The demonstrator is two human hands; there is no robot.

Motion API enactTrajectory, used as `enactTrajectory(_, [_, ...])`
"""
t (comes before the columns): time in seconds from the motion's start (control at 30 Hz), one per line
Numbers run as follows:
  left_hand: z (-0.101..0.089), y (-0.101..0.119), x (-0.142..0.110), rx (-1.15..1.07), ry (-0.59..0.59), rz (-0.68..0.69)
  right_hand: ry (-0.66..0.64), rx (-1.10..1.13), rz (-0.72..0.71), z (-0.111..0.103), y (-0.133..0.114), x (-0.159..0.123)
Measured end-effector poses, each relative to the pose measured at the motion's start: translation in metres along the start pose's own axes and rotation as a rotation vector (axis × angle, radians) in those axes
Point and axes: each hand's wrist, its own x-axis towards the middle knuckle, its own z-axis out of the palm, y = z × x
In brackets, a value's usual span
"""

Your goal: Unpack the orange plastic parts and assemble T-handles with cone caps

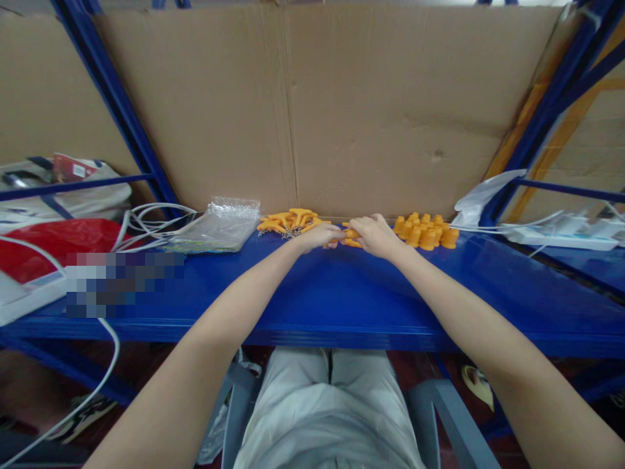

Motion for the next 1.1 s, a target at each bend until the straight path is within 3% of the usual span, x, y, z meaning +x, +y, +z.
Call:
enactTrajectory(0.27, [0.001,0.007,-0.004,-0.082,-0.016,-0.045,0.020,-0.018,0.011,-0.002,-0.002,0.001])
enactTrajectory(0.43, [0.000,0.000,-0.001,-0.017,0.007,-0.049,-0.042,0.057,0.038,-0.002,0.000,0.000])
enactTrajectory(0.73, [-0.001,-0.008,0.002,0.117,0.043,-0.028,-0.143,0.150,-0.035,0.001,0.001,-0.003])
enactTrajectory(0.9, [-0.003,-0.008,0.000,0.129,0.041,-0.014,-0.083,0.080,0.003,-0.001,0.002,-0.003])
enactTrajectory(1.1, [-0.009,-0.009,-0.001,0.125,0.104,-0.032,0.010,-0.002,0.156,-0.001,0.028,-0.008])
